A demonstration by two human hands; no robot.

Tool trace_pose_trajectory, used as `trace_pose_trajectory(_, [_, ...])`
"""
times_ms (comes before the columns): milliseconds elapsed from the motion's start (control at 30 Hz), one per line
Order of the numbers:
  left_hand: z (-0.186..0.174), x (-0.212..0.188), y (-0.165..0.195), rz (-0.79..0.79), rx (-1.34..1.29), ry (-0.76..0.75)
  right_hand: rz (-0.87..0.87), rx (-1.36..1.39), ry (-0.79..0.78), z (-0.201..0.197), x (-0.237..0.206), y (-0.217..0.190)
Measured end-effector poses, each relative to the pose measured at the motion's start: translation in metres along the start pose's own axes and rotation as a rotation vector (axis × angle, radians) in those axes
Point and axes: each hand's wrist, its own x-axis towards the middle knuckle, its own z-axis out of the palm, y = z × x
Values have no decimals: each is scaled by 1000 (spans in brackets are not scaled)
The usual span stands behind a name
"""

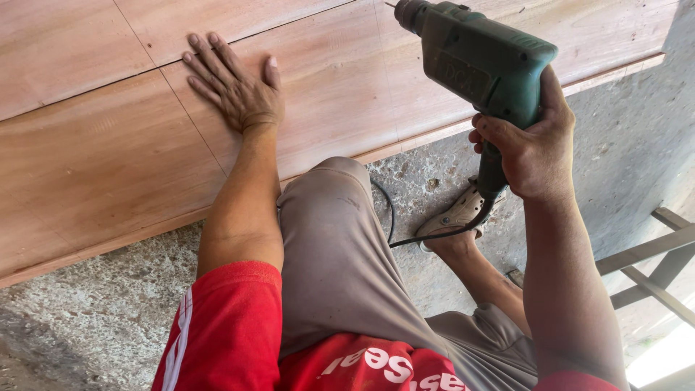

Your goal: The person sits on the floor holding a long wooden board steady with one hand while drilling a series of holes along a marked line with a corded electric drill. They reposition the board and continue drilling more holes, then stand up at the end carrying the drill.

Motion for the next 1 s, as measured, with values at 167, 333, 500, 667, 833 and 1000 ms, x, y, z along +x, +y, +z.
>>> trace_pose_trajectory(167, [-6, -1, 0, -1, 11, -44, -14, -26, -18, 0, 1, 3])
trace_pose_trajectory(333, [-5, -2, 0, -3, 27, -40, -3, -14, -29, -1, 1, 6])
trace_pose_trajectory(500, [-4, -1, 0, -8, 24, -49, -7, -17, -36, -1, 0, 7])
trace_pose_trajectory(667, [-7, -2, 1, -12, 22, -52, 0, -37, -41, -2, -1, 8])
trace_pose_trajectory(833, [-7, -2, 0, -5, 24, -37, -9, -65, -52, -3, 0, 9])
trace_pose_trajectory(1000, [-7, -2, -1, -14, 24, -56, -2, -31, -46, -2, -1, 10])
